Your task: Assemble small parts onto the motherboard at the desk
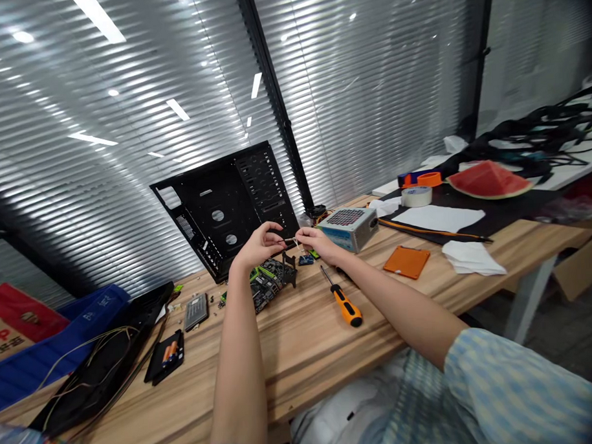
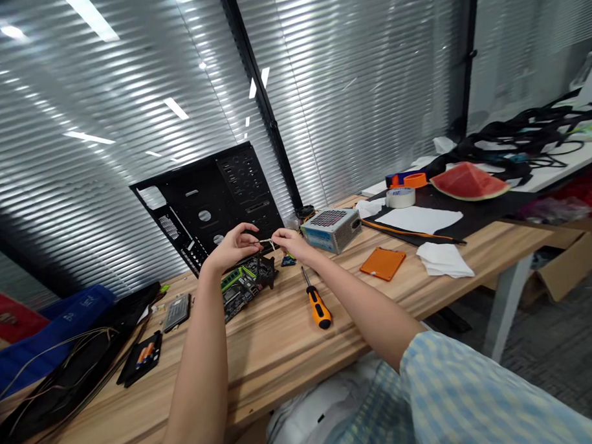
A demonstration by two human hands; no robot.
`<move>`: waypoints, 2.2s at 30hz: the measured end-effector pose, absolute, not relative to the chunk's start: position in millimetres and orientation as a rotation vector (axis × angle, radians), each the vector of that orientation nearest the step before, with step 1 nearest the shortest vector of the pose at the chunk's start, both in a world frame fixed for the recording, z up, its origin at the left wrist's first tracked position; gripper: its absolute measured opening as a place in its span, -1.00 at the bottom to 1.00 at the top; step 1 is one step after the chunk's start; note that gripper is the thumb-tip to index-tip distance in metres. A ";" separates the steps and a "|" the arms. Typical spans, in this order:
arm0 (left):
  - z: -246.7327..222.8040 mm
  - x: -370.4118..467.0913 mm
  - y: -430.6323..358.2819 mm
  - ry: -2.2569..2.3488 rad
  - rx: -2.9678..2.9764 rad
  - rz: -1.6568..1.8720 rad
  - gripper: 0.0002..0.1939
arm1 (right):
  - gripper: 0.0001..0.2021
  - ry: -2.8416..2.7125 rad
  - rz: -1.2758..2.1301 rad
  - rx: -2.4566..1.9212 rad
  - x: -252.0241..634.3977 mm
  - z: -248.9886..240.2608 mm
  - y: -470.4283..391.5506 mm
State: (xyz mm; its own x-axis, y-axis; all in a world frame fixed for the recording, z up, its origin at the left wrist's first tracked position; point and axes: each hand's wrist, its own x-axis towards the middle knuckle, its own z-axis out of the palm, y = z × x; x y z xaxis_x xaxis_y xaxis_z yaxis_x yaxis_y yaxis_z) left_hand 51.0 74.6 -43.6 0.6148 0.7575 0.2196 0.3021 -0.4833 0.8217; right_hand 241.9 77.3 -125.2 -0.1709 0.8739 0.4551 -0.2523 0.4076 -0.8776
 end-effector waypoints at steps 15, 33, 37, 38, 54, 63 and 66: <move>-28.9 61.5 54.3 0.737 2.010 0.629 -0.59 | -0.83 -1.425 1.254 -0.568 247.8 -118.5 73.2; -29.1 73.2 49.2 0.990 2.248 0.507 -0.65 | -0.87 -1.694 0.561 -0.703 252.6 -116.5 66.9; -29.9 69.8 52.5 1.176 2.336 0.637 -0.66 | -0.83 -1.642 0.349 -0.826 248.1 -122.0 67.7; -29.5 69.2 52.3 1.227 2.353 0.676 -0.65 | -0.81 -1.630 0.308 -0.860 246.6 -123.1 67.6; -28.7 66.7 54.9 1.360 2.233 0.977 -0.36 | -0.64 -1.401 0.666 -0.868 231.2 -124.1 74.4; -22.2 58.1 51.7 1.211 2.188 1.011 -0.38 | -0.62 -1.502 1.118 -0.629 236.7 -121.9 73.0; -19.7 56.2 49.1 1.206 2.216 0.960 -0.39 | -0.68 -1.664 0.852 -0.765 240.7 -122.5 70.8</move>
State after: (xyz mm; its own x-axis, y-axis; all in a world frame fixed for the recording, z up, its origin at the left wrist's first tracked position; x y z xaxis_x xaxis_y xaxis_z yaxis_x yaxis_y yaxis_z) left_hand 56.2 49.1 -19.7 0.3793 0.8505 0.3645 0.5463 -0.5238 0.6536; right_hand 240.7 70.8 -122.5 -0.2286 0.8273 0.5131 0.0677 0.5393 -0.8394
